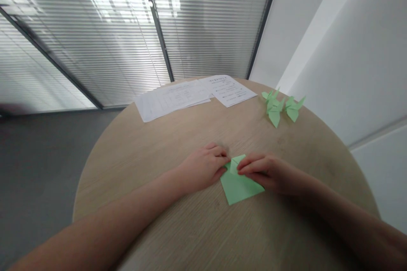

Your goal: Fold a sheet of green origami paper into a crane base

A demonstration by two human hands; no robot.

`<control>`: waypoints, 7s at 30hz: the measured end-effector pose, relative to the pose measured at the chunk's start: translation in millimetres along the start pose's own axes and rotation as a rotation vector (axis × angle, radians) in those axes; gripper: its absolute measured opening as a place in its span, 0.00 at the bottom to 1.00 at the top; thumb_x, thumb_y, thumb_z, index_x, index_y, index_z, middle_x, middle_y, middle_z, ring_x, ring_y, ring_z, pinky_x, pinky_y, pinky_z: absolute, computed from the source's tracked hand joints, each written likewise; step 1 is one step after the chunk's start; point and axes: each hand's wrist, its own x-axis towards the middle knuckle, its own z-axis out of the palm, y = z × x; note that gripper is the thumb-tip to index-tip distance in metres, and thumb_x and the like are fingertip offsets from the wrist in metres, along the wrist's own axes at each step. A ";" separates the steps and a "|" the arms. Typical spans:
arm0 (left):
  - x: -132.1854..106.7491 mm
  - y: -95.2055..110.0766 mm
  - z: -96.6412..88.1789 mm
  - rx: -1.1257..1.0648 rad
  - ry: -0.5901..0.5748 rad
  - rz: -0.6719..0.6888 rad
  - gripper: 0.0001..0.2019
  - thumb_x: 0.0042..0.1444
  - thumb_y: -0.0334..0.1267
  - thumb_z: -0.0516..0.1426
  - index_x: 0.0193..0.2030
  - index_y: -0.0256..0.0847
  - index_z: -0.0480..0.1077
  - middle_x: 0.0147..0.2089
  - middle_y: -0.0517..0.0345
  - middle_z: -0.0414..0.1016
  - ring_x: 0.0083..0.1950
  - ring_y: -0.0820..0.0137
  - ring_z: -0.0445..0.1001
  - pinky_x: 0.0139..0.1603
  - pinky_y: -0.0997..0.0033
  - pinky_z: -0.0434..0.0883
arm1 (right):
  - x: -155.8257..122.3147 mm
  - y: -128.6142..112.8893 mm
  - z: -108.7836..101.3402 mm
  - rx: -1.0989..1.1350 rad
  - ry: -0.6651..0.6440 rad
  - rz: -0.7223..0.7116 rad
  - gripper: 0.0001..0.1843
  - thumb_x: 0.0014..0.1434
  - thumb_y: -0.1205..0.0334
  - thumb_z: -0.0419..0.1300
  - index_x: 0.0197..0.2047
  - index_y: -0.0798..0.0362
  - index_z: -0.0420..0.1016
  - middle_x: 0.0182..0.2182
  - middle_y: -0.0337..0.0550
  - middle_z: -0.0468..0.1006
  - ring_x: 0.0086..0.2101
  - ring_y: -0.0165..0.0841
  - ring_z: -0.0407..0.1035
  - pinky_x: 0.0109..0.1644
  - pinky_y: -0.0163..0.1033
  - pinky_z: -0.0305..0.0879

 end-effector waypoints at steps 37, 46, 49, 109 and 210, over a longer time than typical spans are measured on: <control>0.9 4.5 -5.7 0.034 -0.057 -0.071 0.17 0.62 0.41 0.63 0.55 0.37 0.75 0.55 0.50 0.77 0.55 0.56 0.73 0.58 0.53 0.73 | 10.2 9.1 15.8 -0.520 0.308 0.196 0.03 0.60 0.69 0.63 0.39 0.53 0.76 0.31 0.43 0.77 0.34 0.38 0.72 0.39 0.42 0.65; 1.2 5.6 -6.6 0.049 -0.055 -0.106 0.20 0.62 0.45 0.63 0.56 0.37 0.75 0.56 0.50 0.77 0.56 0.55 0.73 0.59 0.51 0.72 | 5.0 11.6 15.5 -0.482 0.235 -0.116 0.08 0.67 0.70 0.58 0.41 0.51 0.77 0.36 0.45 0.79 0.37 0.37 0.72 0.43 0.41 0.69; 1.5 5.8 -6.5 0.043 -0.065 -0.129 0.21 0.61 0.46 0.63 0.57 0.37 0.75 0.56 0.50 0.77 0.56 0.55 0.73 0.60 0.51 0.72 | 3.2 11.1 14.5 -0.445 0.242 -0.123 0.08 0.67 0.71 0.58 0.40 0.52 0.77 0.36 0.45 0.79 0.37 0.36 0.73 0.41 0.39 0.69; 1.7 -1.4 -2.8 -0.032 0.015 0.123 0.11 0.69 0.38 0.56 0.48 0.43 0.80 0.54 0.55 0.81 0.57 0.63 0.76 0.61 0.62 0.73 | 6.9 18.9 -22.8 -0.161 -0.020 -0.197 0.10 0.68 0.66 0.60 0.49 0.47 0.82 0.44 0.44 0.86 0.44 0.36 0.77 0.52 0.46 0.72; 0.1 6.5 -4.4 0.194 -0.028 0.132 0.11 0.67 0.36 0.58 0.53 0.38 0.76 0.52 0.52 0.79 0.56 0.60 0.74 0.54 0.61 0.74 | -13.9 11.7 -55.3 -0.190 -0.151 0.078 0.17 0.69 0.63 0.59 0.59 0.48 0.79 0.63 0.53 0.74 0.58 0.40 0.73 0.62 0.47 0.68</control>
